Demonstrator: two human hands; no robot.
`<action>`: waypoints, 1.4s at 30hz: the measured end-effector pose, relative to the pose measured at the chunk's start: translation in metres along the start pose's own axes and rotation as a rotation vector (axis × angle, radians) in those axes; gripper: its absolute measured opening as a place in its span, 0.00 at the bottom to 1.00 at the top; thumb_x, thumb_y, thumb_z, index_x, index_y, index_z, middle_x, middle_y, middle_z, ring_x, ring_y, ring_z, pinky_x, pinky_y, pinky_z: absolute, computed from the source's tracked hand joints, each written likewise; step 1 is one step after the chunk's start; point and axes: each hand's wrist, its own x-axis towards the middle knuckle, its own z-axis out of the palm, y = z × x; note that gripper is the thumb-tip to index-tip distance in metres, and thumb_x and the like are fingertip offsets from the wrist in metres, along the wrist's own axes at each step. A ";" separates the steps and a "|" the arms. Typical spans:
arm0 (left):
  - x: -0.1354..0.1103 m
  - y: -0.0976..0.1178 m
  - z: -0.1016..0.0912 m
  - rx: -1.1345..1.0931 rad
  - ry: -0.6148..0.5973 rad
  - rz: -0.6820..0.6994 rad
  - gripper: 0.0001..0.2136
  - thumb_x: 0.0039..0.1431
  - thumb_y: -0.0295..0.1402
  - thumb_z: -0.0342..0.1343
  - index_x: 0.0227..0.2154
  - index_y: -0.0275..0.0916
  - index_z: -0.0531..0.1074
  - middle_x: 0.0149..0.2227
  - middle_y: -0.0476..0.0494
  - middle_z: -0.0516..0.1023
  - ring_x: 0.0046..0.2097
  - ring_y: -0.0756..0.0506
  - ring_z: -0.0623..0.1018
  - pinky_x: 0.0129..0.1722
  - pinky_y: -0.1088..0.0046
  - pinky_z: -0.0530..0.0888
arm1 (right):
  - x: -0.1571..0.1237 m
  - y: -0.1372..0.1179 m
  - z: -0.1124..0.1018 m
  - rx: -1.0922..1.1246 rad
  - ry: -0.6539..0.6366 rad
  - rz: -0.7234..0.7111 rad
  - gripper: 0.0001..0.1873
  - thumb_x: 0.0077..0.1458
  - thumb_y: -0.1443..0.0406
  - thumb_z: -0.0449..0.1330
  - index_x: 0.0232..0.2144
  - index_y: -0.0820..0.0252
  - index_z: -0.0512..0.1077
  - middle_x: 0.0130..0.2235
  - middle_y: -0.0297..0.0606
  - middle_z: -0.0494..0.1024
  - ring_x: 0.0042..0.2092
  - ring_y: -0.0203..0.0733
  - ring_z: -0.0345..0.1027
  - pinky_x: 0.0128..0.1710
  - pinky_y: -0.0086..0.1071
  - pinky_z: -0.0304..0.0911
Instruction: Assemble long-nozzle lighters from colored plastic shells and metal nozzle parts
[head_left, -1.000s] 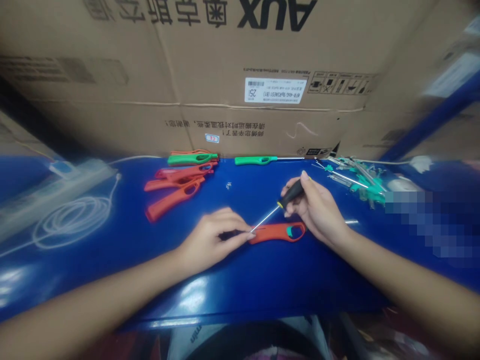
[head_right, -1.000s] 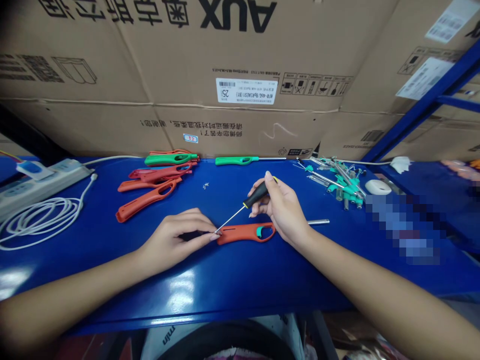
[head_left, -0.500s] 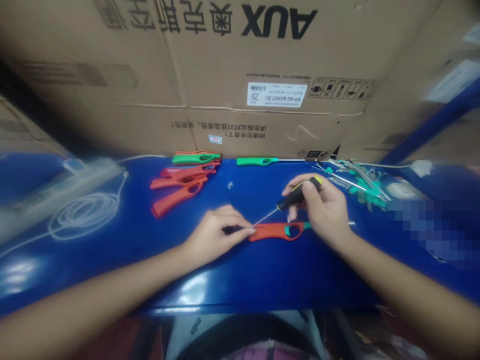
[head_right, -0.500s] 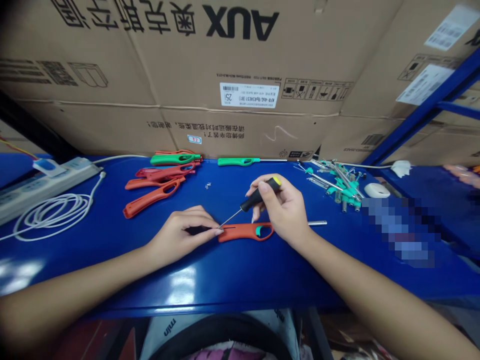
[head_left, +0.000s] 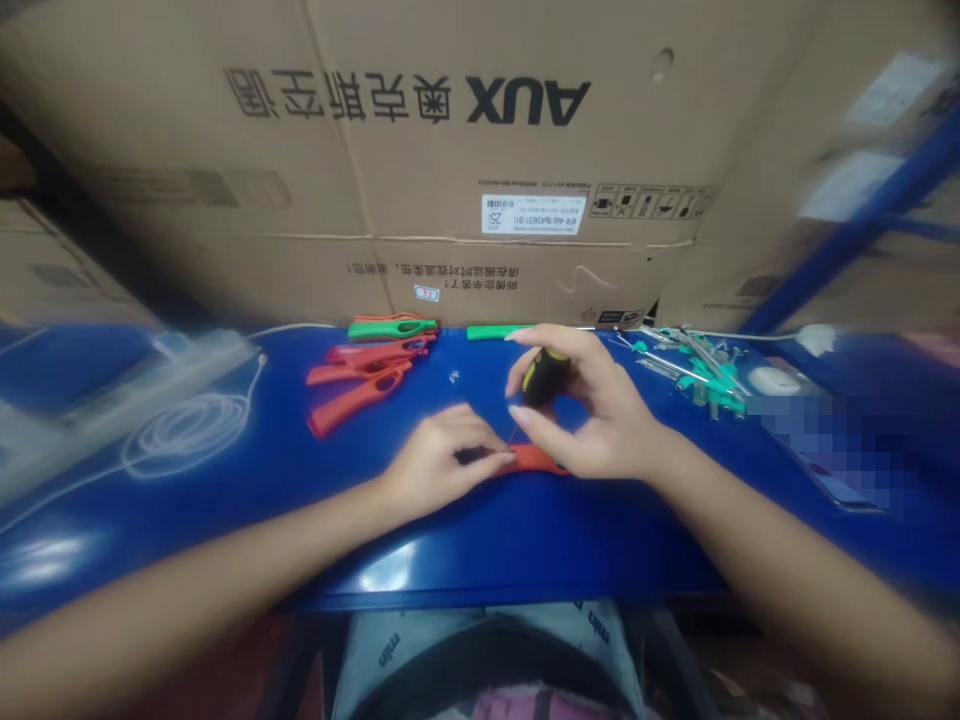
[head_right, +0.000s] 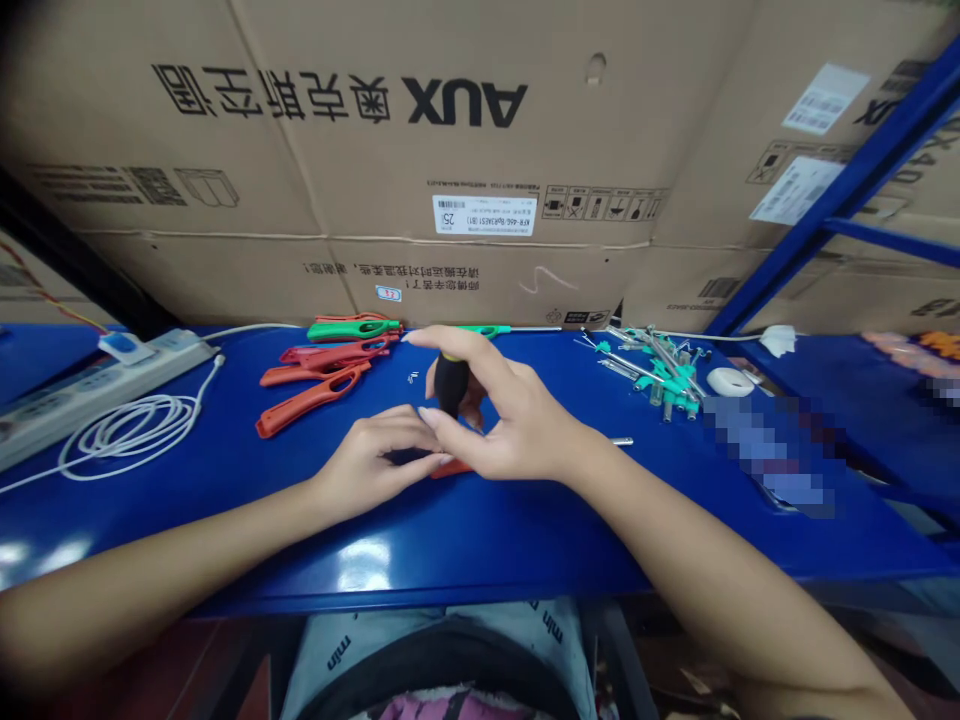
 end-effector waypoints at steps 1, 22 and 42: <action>-0.002 -0.001 0.000 -0.003 0.002 0.005 0.07 0.64 0.35 0.61 0.34 0.39 0.81 0.33 0.44 0.85 0.35 0.45 0.80 0.41 0.66 0.75 | -0.002 0.002 0.002 0.013 -0.019 -0.003 0.31 0.62 0.66 0.59 0.64 0.46 0.56 0.43 0.37 0.75 0.42 0.44 0.76 0.40 0.40 0.76; -0.012 -0.002 0.001 -0.075 -0.022 0.016 0.08 0.59 0.33 0.67 0.40 0.40 0.78 0.39 0.46 0.82 0.42 0.46 0.79 0.45 0.69 0.75 | -0.021 0.017 0.020 0.239 0.160 0.061 0.29 0.65 0.65 0.59 0.61 0.48 0.50 0.40 0.35 0.74 0.38 0.40 0.77 0.34 0.37 0.79; -0.016 -0.015 -0.001 0.014 -0.213 -0.069 0.17 0.60 0.28 0.60 0.53 0.39 0.71 0.49 0.43 0.79 0.50 0.44 0.78 0.52 0.67 0.74 | -0.026 0.025 0.029 0.140 0.198 0.001 0.32 0.62 0.71 0.61 0.63 0.51 0.54 0.41 0.38 0.75 0.39 0.40 0.76 0.31 0.33 0.78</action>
